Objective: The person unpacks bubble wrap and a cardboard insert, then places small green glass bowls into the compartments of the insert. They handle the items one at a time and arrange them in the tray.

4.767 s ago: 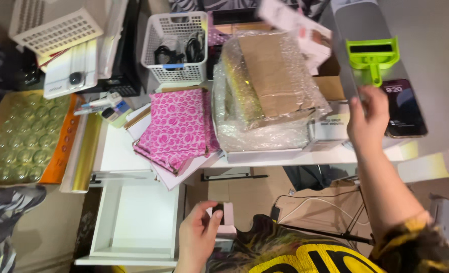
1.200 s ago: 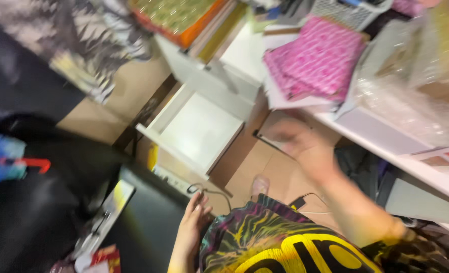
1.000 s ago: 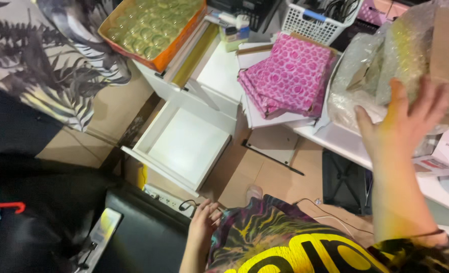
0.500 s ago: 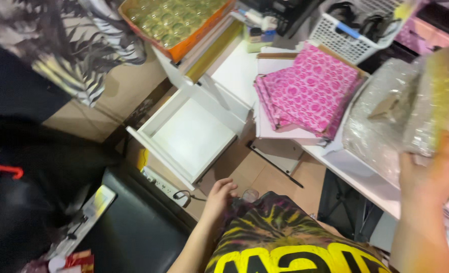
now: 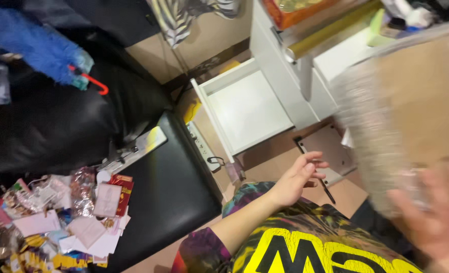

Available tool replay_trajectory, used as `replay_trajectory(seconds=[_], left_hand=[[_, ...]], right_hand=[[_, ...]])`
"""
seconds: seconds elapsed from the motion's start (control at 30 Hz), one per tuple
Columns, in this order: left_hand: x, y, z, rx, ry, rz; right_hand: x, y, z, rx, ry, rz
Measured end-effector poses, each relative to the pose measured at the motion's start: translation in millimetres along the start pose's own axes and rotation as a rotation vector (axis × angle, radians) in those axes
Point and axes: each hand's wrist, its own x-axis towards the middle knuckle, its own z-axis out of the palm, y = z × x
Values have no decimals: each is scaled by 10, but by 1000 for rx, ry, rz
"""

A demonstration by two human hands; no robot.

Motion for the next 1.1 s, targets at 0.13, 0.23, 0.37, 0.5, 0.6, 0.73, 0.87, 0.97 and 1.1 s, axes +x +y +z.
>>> replay_trajectory(seconds=[0.13, 0.23, 0.37, 0.5, 0.6, 0.73, 0.87, 0.97, 1.1], left_hand=[[-108, 76, -365, -174, 113, 76], [-212, 183, -621, -259, 350, 126], [-288, 648, -984, -617, 857, 119], [-376, 731, -1637, -485, 1240, 194], [-424, 1045, -1814, -469, 1400, 206], [-391, 950, -2127, -163, 1586, 5], [-209, 934, -1923, -362, 1630, -3], [6, 845, -1790, -353, 1608, 3], [223, 697, -1680, -222, 1556, -72]], right_hand=[[856, -369, 694, 103, 17, -177], [1413, -603, 1045, 157, 100, -321], [1732, -650, 1583, 344, -40, -378], [2036, -418, 1773, 368, -86, -115], [1862, 44, 2006, 84, -155, 328], [1750, 636, 2110, -28, -338, 597], [1845, 935, 2219, 7, -328, 859], [1936, 1080, 2372, 104, -398, 1018], [1764, 1186, 2660, -98, -477, 909]])
